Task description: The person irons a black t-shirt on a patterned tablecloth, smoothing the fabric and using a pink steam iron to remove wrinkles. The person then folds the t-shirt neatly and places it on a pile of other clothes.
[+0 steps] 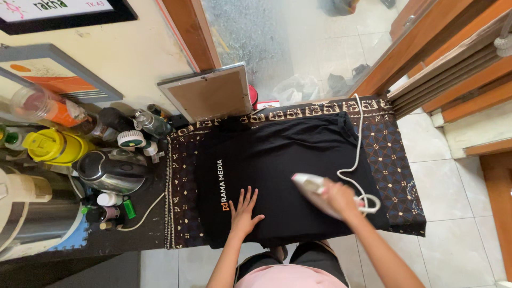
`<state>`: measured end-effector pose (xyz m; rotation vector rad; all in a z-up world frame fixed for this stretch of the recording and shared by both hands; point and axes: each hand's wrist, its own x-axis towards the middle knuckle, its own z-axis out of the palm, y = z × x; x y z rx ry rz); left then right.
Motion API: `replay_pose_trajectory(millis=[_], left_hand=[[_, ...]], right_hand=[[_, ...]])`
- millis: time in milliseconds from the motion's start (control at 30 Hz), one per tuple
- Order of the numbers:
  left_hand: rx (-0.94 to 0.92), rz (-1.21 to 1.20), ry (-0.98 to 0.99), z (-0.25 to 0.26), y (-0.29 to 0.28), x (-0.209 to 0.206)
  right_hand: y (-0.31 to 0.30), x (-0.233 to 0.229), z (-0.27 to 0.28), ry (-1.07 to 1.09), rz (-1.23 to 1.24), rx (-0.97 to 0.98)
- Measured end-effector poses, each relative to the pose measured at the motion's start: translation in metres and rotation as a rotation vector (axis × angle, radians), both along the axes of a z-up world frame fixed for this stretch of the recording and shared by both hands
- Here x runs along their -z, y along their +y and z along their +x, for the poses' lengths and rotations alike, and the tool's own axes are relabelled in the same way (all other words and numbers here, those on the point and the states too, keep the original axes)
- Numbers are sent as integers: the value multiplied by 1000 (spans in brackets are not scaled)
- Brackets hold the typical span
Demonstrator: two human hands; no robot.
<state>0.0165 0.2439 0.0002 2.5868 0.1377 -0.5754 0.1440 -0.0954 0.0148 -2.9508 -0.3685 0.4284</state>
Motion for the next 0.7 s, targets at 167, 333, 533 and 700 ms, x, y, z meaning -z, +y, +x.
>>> replay_pose_trajectory(millis=[167,333,533,700], left_hand=[[-65,18,88,4,-13,-3],[-141,44,71,-2,-31,10],[-230,55,56,-24,-76,16],[-295,74,45,-35,-128,16]], right_hand=[[-65,-7,79,-163,38,267],[-77,-26,104,-37,82,345],[-67,-12,26,19,77,16],[-83,-19,-4,20,170,-135]])
